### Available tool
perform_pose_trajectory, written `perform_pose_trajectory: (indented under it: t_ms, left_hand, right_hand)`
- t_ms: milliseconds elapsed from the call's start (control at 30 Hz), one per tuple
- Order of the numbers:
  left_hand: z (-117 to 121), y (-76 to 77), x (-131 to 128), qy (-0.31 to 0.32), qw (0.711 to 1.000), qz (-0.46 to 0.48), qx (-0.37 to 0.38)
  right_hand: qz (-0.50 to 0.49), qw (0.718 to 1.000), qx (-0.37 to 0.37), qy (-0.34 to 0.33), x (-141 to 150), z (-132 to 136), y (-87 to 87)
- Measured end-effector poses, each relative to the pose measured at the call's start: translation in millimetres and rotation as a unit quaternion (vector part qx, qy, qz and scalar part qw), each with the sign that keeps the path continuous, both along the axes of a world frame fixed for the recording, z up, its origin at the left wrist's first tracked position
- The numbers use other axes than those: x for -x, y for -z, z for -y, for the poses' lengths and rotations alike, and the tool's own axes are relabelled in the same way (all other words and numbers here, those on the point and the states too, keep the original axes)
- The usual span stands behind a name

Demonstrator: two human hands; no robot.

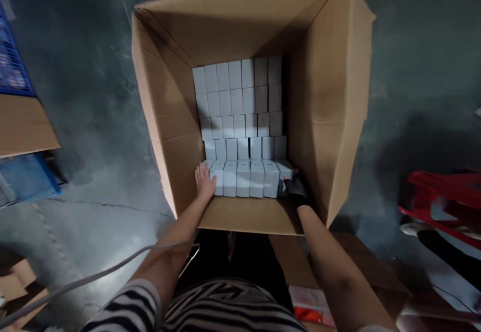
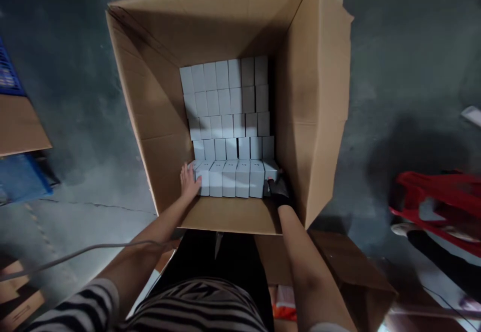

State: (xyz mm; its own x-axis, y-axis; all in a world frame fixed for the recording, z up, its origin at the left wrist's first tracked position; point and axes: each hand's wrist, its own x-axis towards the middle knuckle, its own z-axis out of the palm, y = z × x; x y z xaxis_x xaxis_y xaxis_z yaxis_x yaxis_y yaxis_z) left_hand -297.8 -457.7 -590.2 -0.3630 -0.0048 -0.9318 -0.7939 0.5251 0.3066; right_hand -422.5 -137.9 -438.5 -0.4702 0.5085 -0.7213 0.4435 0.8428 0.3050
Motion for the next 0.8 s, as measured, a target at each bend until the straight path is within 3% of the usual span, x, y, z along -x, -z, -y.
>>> perform_pose_trajectory:
  t_ms: [100, 167, 233, 300, 367, 533, 667, 733, 800]
  left_hand:
    - [14.1, 23.6, 32.2, 0.077, 0.994, -0.065, -0.046]
    - [19.9, 42.4, 45.6, 0.112, 0.988, -0.037, -0.095]
    - [21.3, 55.0, 47.7, 0.137, 0.978, 0.025, -0.156]
    - [20.2, 60.1, 43.3, 0.149, 0.967, 0.070, -0.193]
    - [17.2, 60.7, 40.6, 0.147, 0.968, 0.071, -0.192]
    - [-13.1, 54.7, 58.0, 0.147, 0.969, -0.020, -0.199]
    - [-49.7, 41.4, 65.2, 0.225, 0.925, -0.043, -0.302]
    - [-57.1, 37.0, 63.2, 0.255, 0.910, -0.017, -0.325]
    - [-55.8, 36.0, 60.2, 0.264, 0.909, -0.017, -0.322]
  right_hand:
    - [0.015, 0.993, 0.032, -0.116, 20.6, 20.5, 10.7]
    - [0.072, 0.975, 0.048, -0.205, 36.1, 31.1, 23.9]
    - [0.184, 0.955, 0.047, -0.229, 50.6, 37.7, 37.3]
    - [0.288, 0.935, 0.043, -0.203, 62.1, 42.0, 47.2]
    - [0.338, 0.918, 0.044, -0.202, 68.8, 47.2, 52.9]
    - [0.312, 0.922, 0.078, -0.216, 61.8, 73.2, 66.8]
    - [0.348, 0.918, 0.111, -0.152, 53.5, 81.8, 82.0]
    - [0.301, 0.940, 0.101, -0.126, 56.3, 70.5, 83.6]
    - [0.191, 0.974, 0.063, -0.100, 61.2, 49.7, 79.3]
